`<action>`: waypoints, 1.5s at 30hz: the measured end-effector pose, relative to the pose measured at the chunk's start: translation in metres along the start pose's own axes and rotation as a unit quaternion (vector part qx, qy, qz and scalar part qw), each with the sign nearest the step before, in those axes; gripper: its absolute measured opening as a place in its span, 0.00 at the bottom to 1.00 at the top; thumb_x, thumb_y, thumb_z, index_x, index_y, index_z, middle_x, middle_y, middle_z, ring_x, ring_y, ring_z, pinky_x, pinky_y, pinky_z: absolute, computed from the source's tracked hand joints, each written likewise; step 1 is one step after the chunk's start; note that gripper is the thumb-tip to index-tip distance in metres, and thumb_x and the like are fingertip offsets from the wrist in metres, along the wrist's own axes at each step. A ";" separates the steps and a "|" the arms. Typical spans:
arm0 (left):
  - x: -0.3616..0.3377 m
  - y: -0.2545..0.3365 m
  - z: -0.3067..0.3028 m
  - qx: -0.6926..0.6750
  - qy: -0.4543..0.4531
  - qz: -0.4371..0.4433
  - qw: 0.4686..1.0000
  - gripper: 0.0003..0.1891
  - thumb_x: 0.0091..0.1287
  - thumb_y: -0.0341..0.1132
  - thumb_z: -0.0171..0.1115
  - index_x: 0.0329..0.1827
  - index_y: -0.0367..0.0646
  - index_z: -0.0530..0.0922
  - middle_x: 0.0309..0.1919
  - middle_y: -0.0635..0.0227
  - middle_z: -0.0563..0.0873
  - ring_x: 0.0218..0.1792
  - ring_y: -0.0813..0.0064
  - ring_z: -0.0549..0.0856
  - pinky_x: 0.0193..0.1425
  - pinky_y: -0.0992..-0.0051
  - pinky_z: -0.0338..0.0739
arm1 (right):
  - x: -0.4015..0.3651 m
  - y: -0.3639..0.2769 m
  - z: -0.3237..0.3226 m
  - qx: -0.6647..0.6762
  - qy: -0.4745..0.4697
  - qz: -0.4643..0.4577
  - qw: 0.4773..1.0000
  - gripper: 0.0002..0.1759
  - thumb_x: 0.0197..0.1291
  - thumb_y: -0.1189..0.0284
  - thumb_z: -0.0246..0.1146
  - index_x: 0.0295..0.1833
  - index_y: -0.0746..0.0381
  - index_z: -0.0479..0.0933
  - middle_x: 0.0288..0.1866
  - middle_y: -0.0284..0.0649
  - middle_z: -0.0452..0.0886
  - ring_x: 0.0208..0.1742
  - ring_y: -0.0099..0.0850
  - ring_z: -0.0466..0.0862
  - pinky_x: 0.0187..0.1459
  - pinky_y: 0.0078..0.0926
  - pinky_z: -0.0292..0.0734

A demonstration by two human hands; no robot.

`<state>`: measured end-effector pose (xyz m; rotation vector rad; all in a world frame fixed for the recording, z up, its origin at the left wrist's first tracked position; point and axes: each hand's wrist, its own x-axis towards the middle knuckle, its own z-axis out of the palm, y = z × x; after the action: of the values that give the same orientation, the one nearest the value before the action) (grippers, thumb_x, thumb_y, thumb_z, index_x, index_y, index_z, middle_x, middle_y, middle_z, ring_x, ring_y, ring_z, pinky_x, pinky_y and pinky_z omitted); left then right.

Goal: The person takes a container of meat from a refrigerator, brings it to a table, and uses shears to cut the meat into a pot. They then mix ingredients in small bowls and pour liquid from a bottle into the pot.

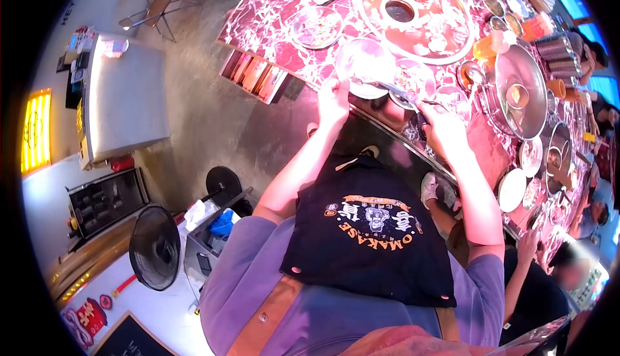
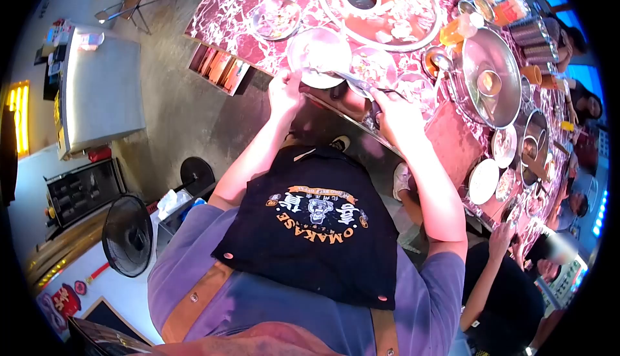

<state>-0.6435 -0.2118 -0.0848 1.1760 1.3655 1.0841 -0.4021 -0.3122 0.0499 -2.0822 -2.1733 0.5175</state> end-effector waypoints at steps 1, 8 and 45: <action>-0.001 0.008 -0.003 -0.055 0.012 -0.053 0.997 0.12 0.71 0.35 0.58 0.31 0.37 0.77 0.25 0.66 0.82 0.22 0.78 0.83 0.20 0.79 0.71 | 0.001 -0.001 0.000 -0.002 -0.005 -0.009 1.000 0.30 0.51 0.76 0.66 0.64 0.53 0.72 0.49 0.50 0.81 0.51 0.48 0.82 0.53 0.41 0.77; 0.023 -0.015 -0.048 -0.010 0.093 0.052 0.994 0.12 0.70 0.32 0.59 0.29 0.35 0.75 0.37 0.67 0.81 0.25 0.78 0.83 0.26 0.78 0.77 | 0.024 -0.011 -0.003 0.163 0.023 0.037 0.986 0.28 0.51 0.76 0.66 0.61 0.55 0.73 0.49 0.51 0.81 0.52 0.48 0.82 0.55 0.41 0.76; 0.089 0.030 -0.139 -0.012 -0.016 0.066 0.998 0.13 0.67 0.32 0.62 0.25 0.34 0.73 0.34 0.65 0.80 0.27 0.78 0.78 0.32 0.78 0.73 | 0.104 -0.152 -0.015 -0.102 0.006 -0.034 0.994 0.30 0.47 0.73 0.63 0.61 0.54 0.75 0.41 0.46 0.80 0.43 0.43 0.84 0.46 0.39 0.80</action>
<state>-0.7815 -0.1232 -0.0513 1.2741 1.2610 1.1673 -0.5497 -0.2090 0.0925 -2.0889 -2.3712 0.2871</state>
